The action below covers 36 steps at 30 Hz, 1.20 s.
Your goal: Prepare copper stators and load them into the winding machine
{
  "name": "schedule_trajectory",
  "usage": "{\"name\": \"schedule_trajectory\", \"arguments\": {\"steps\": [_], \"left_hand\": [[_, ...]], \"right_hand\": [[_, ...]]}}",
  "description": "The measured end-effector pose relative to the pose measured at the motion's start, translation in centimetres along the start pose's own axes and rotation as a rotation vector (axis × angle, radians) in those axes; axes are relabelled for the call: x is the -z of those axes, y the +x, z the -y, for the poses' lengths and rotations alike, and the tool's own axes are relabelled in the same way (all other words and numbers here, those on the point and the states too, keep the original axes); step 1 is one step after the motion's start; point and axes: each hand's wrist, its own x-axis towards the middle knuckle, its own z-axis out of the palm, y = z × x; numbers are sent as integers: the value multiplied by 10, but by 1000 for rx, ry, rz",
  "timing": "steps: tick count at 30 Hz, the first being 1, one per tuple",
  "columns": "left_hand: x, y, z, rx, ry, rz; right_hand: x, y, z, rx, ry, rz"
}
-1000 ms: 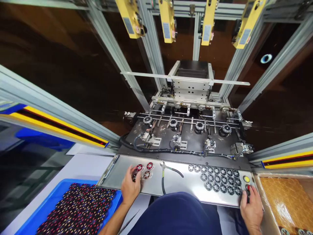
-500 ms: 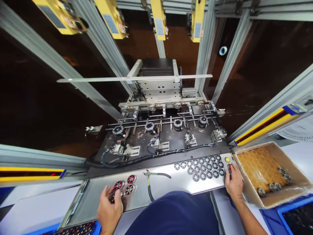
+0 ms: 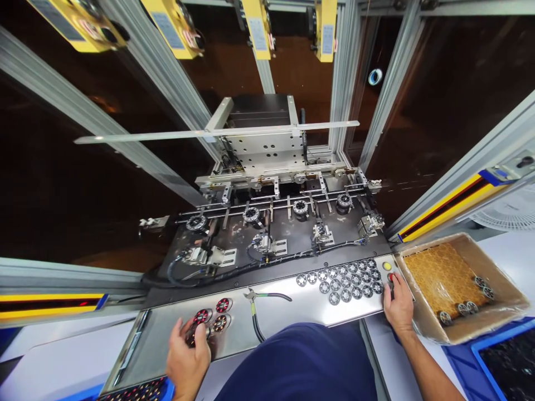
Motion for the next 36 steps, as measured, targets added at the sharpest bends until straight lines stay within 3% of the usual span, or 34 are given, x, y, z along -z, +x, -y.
{"name": "schedule_trajectory", "arguments": {"steps": [19,36], "left_hand": [[0,0,0,-8,10,14],[-14,-2,9,-66,-74,-47]], "right_hand": [[0,0,0,-1,-10,-5],[1,12,-10,92,-24,-19]]}}
